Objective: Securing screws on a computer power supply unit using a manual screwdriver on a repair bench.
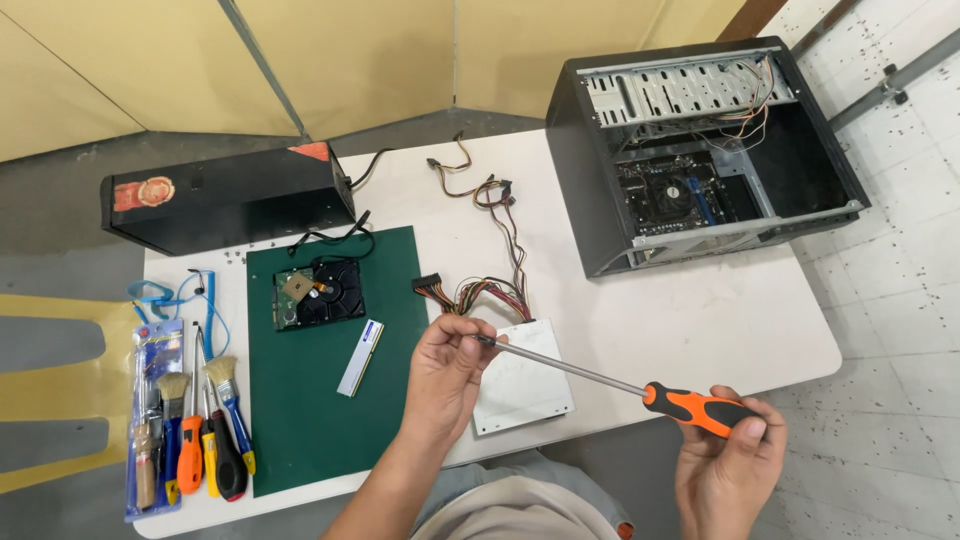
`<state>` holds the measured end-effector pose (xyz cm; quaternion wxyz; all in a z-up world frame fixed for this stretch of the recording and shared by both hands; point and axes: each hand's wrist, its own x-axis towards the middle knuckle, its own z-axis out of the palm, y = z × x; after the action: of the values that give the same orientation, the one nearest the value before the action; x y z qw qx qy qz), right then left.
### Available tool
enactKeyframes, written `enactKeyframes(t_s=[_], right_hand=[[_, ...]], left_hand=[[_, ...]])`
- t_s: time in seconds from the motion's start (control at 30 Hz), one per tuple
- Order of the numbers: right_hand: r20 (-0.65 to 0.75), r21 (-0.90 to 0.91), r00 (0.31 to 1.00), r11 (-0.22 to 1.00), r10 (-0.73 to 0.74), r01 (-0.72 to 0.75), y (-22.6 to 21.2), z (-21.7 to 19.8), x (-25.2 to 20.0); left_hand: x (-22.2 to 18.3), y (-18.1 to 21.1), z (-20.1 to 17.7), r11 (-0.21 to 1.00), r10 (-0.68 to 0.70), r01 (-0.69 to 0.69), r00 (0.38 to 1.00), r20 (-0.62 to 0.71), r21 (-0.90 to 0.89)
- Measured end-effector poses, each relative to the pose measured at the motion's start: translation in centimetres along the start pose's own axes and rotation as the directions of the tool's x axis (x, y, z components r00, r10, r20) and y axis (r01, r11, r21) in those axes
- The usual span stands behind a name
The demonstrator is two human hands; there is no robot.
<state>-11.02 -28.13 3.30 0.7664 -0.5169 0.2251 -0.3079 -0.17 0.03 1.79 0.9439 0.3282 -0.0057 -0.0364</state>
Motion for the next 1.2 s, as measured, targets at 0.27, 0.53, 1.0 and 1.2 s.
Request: enactKeyframes(t_s=[0.27,0.53,1.0,1.2], right_hand=[[0.055,-0.036,0.998,0.999,-0.037,0.039,-0.1,-0.6,0.0],[0.197,-0.004,0.966,0.985,0.167,-0.170,0.8,-0.3,-1.0],[0.590,-0.320,0.665,0.624,-0.457,0.713,1.5,5.9,3.0],[0.831,-0.126,0.343,0.452,-0.439,0.883,5.9,8.8,3.9]], left_hand=[[0.0,0.4,-1.0,0.995,-0.034,0.035,0.999,-0.019,0.094],[-0.5,1.0,-1.4,0.993,0.037,-0.034,0.999,-0.023,0.110],[0.4,-7.5,-13.0,0.181,-0.113,0.264,0.963,-0.246,0.948],[0.9,-7.3,-14.1,0.181,-0.143,0.227,0.969,-0.203,0.957]])
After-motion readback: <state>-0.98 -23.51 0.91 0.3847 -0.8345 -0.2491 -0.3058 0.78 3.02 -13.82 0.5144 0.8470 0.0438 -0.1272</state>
